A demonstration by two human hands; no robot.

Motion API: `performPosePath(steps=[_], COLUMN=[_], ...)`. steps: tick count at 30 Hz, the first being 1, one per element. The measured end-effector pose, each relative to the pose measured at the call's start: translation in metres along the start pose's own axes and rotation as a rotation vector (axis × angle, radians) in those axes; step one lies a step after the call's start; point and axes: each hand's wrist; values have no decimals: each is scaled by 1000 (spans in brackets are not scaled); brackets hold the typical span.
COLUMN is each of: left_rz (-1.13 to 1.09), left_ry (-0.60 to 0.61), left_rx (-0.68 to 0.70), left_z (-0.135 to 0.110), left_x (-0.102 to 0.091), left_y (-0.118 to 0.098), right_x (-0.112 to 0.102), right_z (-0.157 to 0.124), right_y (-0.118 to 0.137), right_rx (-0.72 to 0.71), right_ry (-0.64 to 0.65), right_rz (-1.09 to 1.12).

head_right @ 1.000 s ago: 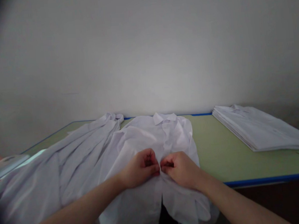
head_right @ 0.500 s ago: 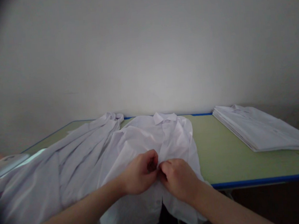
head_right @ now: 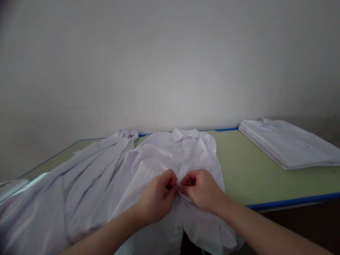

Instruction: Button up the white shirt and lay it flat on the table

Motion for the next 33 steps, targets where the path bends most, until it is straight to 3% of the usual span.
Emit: performPosePath(steps=[4,8,11,17,24,28,33], left_rz=[63,97,120,241,384,409,406], left_ry=[16,-66,-156,-152,-115,-50,1], left_rx=[66,48,-14,-139,-162,-162,-10], left_z=[-1,11,39,113,175,176,129], left_x=[0,-6,-17,-28,-23,-19,-23], left_y=[-4,4,20,54,63,61,45], right_x=[-4,-21,-35,-45,-67,-74,-63], right_z=[2,-1,-4,3,28,41,49], right_y=[1,1,0,-5,-22,-24,-19], right_rx=[106,-30,-74,-44,63,71,-16], right_ry=[53,148,160,-28,-55,-18,-36], right_rz=[138,-170,-410,-654,-901,-925,-894])
Point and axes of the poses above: each hand's wrist, its own z-axis towards the middle knuckle, its own x-axis out of the palm, y = z × x, and after that the axes turned 14 degrees about -z, right-handed
